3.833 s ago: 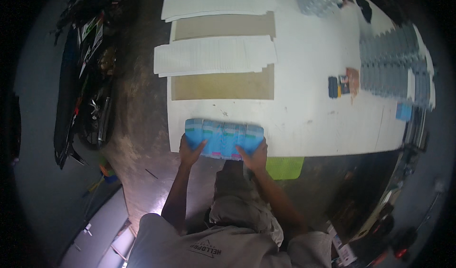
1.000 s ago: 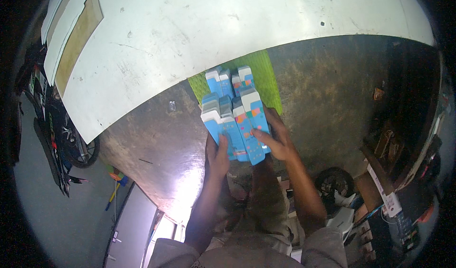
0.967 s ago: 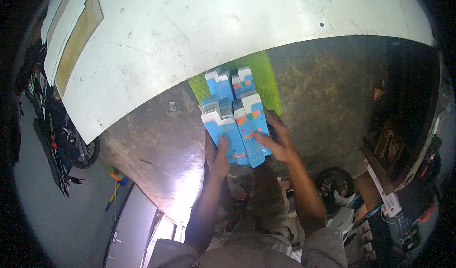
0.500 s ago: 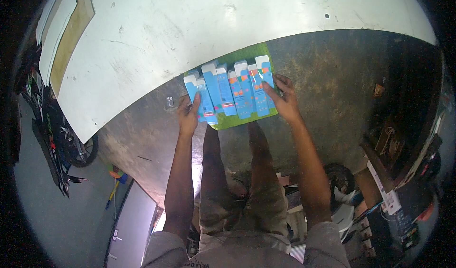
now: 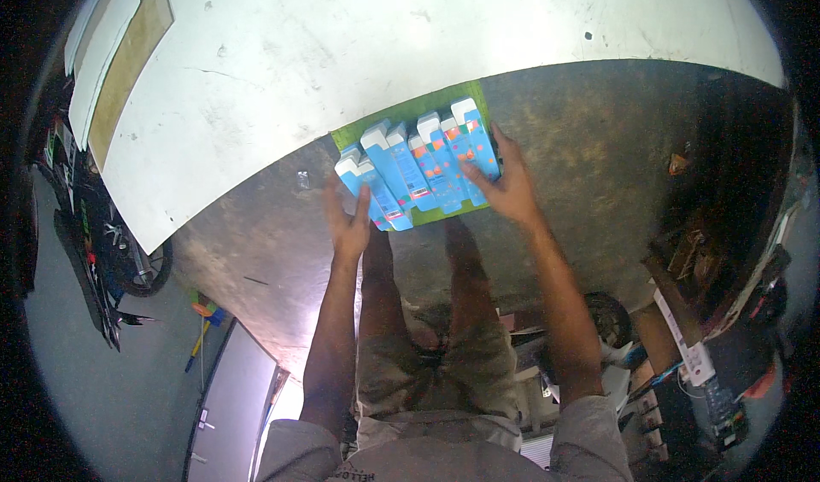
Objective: The person assembles small blue cardboard boxes by folding flat pieces into shape and stacking them. They then place the finished boxes into a green tray and continue folding more pieces.
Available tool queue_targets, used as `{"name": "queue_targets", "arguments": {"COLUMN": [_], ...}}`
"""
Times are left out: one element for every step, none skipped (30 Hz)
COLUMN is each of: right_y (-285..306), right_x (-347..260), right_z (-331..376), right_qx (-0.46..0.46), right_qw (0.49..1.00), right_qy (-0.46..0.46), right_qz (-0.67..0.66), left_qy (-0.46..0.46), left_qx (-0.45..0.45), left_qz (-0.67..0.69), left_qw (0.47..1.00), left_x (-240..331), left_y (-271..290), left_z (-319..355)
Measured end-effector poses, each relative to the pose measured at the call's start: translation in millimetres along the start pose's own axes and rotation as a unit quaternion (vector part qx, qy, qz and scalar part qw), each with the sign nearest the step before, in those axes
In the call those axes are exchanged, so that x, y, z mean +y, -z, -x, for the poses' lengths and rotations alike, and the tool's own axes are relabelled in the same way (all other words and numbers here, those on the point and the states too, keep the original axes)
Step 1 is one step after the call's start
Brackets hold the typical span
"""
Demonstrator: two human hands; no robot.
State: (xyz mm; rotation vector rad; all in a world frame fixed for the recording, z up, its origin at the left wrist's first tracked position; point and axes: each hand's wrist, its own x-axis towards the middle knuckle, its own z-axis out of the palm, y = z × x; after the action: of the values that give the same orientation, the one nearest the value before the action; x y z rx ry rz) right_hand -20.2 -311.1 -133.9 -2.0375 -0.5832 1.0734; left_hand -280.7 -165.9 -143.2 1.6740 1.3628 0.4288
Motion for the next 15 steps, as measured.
{"name": "queue_targets", "arguments": {"right_y": [-4.3, -7.5, -9.7, -12.3, -15.5, -17.9, -18.6, -19.9, -22.7, -24.5, -24.8, -23.1, -21.5, -20.2, -19.8], "right_x": [6.9, 12.4, 13.4, 13.2, 11.2, 9.5, 6.6, 3.5, 0.4, -1.2, -3.1, -5.1, -7.4, -9.5, -10.8], "right_z": [4.6, 7.9, 8.7, 9.4, 9.3, 7.8, 5.9, 4.1, 2.7, 4.2, 6.7, 9.9, 10.2, 10.6, 12.1], "right_qx": [-0.001, -0.003, 0.006, 0.016, 0.027, 0.036, 0.048, 0.060, 0.068, 0.075, 0.082, 0.076, 0.071, 0.065, 0.061], "right_qw": [0.999, 0.998, 0.998, 0.998, 0.998, 0.997, 0.997, 0.996, 0.995, 0.994, 0.993, 0.994, 0.994, 0.994, 0.996], "right_qy": [0.029, 0.058, 0.057, 0.056, 0.055, 0.058, 0.060, 0.061, 0.066, 0.068, 0.070, 0.065, 0.063, 0.062, 0.050], "right_qz": [0.018, 0.036, 0.033, 0.028, 0.024, 0.023, 0.023, 0.023, 0.030, 0.039, 0.048, 0.050, 0.052, 0.054, 0.038], "left_qy": [-0.089, -0.132, -0.174, -0.215, -0.205, -0.194, -0.183, -0.187, -0.191, -0.193, -0.193, -0.193, -0.195, -0.212, -0.229], "left_qx": [0.062, 0.062, 0.064, 0.066, 0.018, -0.030, -0.081, -0.072, -0.063, -0.057, -0.052, -0.047, -0.040, -0.036, -0.031], "left_qz": [-0.083, -0.104, -0.126, -0.149, -0.175, -0.199, -0.222, -0.211, -0.201, -0.191, -0.195, -0.200, -0.205, -0.203, -0.202], "left_qw": [0.991, 0.984, 0.975, 0.963, 0.963, 0.960, 0.954, 0.957, 0.959, 0.961, 0.960, 0.959, 0.958, 0.955, 0.952], "left_x": [10.7, 24.2, 39.1, 46.4, 45.5, 44.9, 42.4, 40.3, 38.5, 37.1, 35.9, 34.7, 33.0, 31.1, 29.0], "left_y": [-1.3, -4.2, -7.8, -11.5, -15.3, -18.7, -22.4, -24.4, -25.7, -27.0, -27.6, -27.7, -27.9, -28.4, -29.0], "left_z": [-6.7, -17.3, -31.6, -43.5, -53.1, -62.4, -67.4, -69.3, -70.2, -67.8, -65.0, -62.2, -63.0, -65.6, -69.6]}}
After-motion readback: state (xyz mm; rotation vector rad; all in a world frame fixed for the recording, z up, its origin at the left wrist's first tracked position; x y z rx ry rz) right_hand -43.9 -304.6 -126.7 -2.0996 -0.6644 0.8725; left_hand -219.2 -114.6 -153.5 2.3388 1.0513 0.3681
